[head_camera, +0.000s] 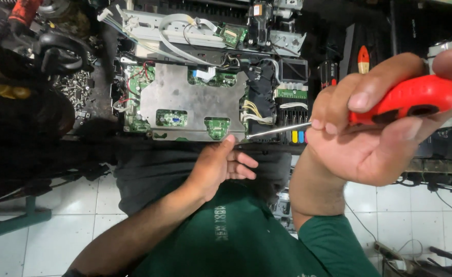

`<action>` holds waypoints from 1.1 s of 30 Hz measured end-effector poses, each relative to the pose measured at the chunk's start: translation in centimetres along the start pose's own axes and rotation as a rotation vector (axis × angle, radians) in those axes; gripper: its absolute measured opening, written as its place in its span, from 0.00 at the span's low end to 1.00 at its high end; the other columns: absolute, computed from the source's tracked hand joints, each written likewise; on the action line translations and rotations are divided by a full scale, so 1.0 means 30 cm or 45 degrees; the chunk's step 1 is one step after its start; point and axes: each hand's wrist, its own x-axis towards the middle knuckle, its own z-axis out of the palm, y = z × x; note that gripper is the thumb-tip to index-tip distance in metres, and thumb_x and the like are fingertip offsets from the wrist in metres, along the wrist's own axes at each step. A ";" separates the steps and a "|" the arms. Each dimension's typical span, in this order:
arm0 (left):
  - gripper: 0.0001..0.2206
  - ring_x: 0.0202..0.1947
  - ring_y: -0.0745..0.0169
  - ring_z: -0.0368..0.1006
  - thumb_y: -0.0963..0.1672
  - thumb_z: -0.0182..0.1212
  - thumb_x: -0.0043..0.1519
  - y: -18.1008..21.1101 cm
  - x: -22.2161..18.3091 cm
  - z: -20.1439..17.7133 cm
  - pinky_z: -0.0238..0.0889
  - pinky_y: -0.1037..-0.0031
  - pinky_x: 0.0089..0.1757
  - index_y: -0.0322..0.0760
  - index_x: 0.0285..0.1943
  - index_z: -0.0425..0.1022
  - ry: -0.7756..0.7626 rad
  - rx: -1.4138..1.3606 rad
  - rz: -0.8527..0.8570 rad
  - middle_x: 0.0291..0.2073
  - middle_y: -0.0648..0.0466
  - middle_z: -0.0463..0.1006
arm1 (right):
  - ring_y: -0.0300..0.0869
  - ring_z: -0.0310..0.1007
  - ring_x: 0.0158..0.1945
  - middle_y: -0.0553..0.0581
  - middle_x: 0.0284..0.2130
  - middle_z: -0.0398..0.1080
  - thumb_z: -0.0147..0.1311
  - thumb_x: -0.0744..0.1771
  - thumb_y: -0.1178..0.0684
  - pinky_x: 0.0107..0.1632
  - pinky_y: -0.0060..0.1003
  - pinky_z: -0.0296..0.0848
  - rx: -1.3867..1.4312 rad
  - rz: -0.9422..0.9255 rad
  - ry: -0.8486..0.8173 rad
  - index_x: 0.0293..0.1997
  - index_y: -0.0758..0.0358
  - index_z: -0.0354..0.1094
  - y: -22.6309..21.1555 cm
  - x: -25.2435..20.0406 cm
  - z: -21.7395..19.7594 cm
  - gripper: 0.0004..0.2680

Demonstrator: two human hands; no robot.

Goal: A person uses a screwdriver to remove screws from a metal plate inside a printer on a repair bench.

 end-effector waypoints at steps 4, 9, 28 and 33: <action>0.32 0.31 0.49 0.84 0.58 0.41 0.67 -0.001 0.002 -0.003 0.75 0.67 0.39 0.28 0.35 0.83 -0.022 0.049 0.033 0.32 0.39 0.86 | 0.44 0.48 0.18 0.60 0.39 0.58 0.46 0.74 0.45 0.21 0.40 0.60 0.051 0.029 0.063 0.70 0.51 0.58 0.014 -0.021 -0.006 0.15; 0.32 0.31 0.49 0.85 0.57 0.41 0.67 -0.002 0.003 -0.006 0.78 0.66 0.40 0.28 0.34 0.83 -0.017 0.050 0.054 0.33 0.40 0.87 | 0.45 0.47 0.17 0.61 0.37 0.57 0.44 0.74 0.46 0.21 0.42 0.59 0.014 0.010 0.010 0.71 0.52 0.58 0.011 -0.007 0.007 0.15; 0.31 0.30 0.48 0.85 0.57 0.41 0.68 -0.015 0.013 -0.006 0.78 0.65 0.40 0.29 0.32 0.82 0.010 0.088 0.098 0.29 0.41 0.86 | 0.52 0.58 0.20 0.72 0.39 0.62 0.46 0.73 0.48 0.23 0.47 0.70 -0.074 -0.037 -0.043 0.74 0.48 0.57 0.049 0.020 0.039 0.18; 0.32 0.30 0.50 0.84 0.57 0.40 0.67 -0.020 0.013 -0.012 0.78 0.67 0.39 0.30 0.32 0.83 0.004 0.109 0.123 0.29 0.41 0.86 | 0.56 0.69 0.24 0.76 0.40 0.64 0.49 0.71 0.52 0.26 0.45 0.74 -0.232 -0.189 -0.026 0.70 0.54 0.57 0.044 0.051 0.085 0.17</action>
